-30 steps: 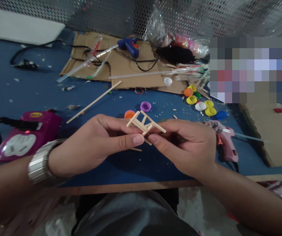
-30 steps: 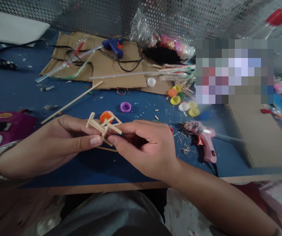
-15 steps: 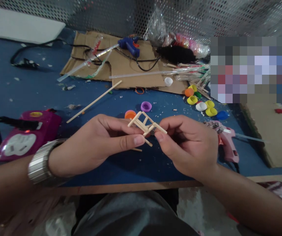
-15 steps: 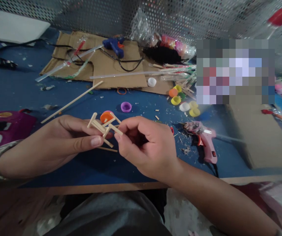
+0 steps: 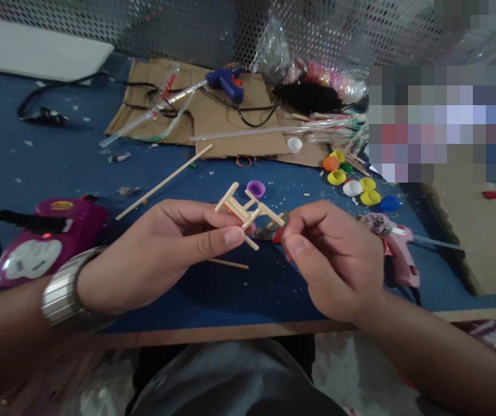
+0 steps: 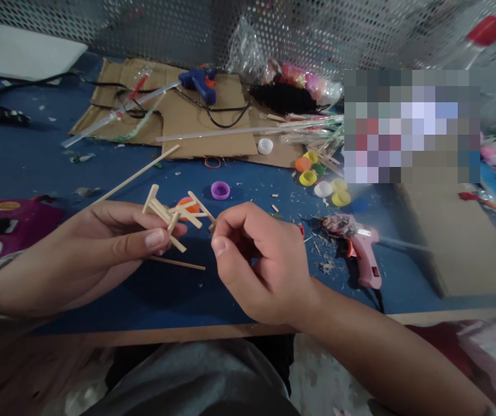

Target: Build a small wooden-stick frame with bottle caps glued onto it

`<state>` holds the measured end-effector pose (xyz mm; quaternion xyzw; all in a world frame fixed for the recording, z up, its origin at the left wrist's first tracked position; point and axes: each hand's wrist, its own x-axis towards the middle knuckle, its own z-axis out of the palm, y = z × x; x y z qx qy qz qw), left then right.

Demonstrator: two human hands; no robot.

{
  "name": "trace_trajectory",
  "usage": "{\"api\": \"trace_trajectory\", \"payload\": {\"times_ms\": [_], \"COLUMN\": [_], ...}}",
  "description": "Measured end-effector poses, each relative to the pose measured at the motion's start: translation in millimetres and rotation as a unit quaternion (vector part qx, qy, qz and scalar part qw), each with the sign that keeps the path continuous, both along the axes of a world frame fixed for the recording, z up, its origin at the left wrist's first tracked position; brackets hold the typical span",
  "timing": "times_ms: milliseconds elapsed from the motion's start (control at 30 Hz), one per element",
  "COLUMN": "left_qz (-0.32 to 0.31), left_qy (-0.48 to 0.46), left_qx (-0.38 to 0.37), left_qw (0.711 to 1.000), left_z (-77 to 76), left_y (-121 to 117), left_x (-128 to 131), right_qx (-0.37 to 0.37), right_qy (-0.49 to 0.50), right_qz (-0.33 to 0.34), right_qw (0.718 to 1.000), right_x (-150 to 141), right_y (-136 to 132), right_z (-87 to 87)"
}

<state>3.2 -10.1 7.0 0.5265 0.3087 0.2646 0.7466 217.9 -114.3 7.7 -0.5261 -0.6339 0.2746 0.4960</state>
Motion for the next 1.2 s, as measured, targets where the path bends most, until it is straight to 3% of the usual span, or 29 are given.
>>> {"api": "trace_trajectory", "payload": {"times_ms": [500,700,833,1067,1200], "left_qz": [0.072,0.126,0.124,0.098,0.091], "left_qy": [-0.055,-0.055,-0.049,-0.052,-0.046], "left_qx": [-0.025,-0.026,-0.016,-0.026,-0.027], "left_qw": [0.996,0.99,0.991,0.994,0.994], "left_z": [3.5,2.0,0.4,0.6,0.5], "left_y": [0.1,4.7,5.6,3.6,2.3], "left_x": [1.7,-1.0,-1.5,-1.5,-0.4], "right_qx": [-0.01,-0.014,-0.013,0.016,0.039], "right_qy": [-0.04,-0.015,0.045,0.002,-0.027], "right_qz": [0.012,0.01,-0.012,-0.046,-0.031], "right_qw": [0.999,1.0,0.999,0.999,0.998], "right_x": [-0.5,4.1,9.6,9.3,8.6], "right_y": [6.1,5.7,7.3,15.1,16.7], "right_z": [3.3,-4.0,-11.1,-6.7,-4.9]}}
